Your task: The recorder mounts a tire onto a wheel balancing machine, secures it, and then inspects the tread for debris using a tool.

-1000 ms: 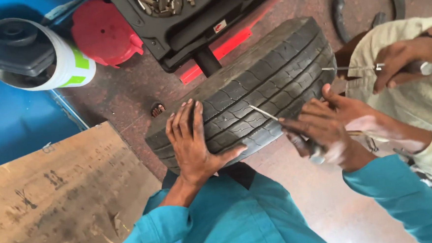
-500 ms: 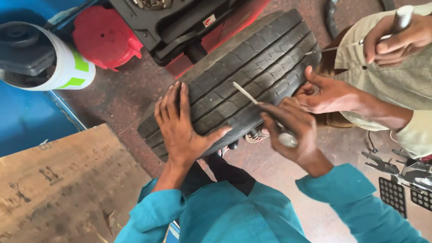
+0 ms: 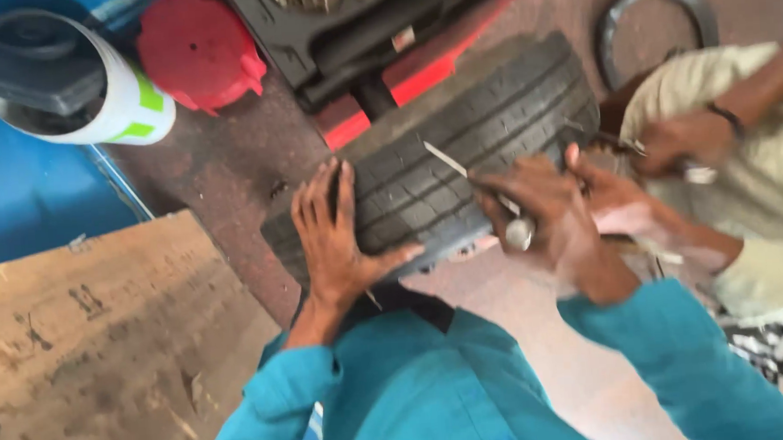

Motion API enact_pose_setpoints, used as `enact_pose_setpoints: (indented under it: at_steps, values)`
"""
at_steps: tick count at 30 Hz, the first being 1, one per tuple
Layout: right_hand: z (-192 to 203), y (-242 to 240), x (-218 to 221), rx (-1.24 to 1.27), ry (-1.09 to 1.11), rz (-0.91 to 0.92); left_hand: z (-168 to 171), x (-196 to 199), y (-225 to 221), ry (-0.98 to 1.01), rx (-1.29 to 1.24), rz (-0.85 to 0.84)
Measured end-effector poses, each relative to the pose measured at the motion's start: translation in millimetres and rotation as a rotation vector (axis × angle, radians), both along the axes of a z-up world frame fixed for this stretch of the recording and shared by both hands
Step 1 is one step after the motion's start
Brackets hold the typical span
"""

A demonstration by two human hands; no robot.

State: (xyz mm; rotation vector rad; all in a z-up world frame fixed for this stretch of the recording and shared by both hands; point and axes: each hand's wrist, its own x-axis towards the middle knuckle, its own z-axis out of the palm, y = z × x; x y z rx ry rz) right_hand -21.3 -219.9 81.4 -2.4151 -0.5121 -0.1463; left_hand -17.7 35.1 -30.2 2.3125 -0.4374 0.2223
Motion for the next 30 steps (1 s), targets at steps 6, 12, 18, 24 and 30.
enact_pose_setpoints:
  at_steps: [6, 12, 18, 24, 30]
  values:
    - [23, 26, 13, -0.205, -0.064, 0.008, 5, 5, -8, 0.038, -0.006, -0.022]
    - [-23, 4, 15, -0.092, -0.165, 0.004, 15, -1, -14, 0.056, -0.017, -0.033]
    - [-23, 5, 0, 0.170, 0.009, -0.280, 11, 5, -14, 0.026, -0.007, -0.039]
    - [-7, 12, -14, 0.009, -0.036, -0.065, 14, 1, -14, 0.041, 0.001, -0.024]
    - [10, 5, -1, -0.148, 0.033, -0.068, 19, 5, -22, 0.023, -0.019, -0.023]
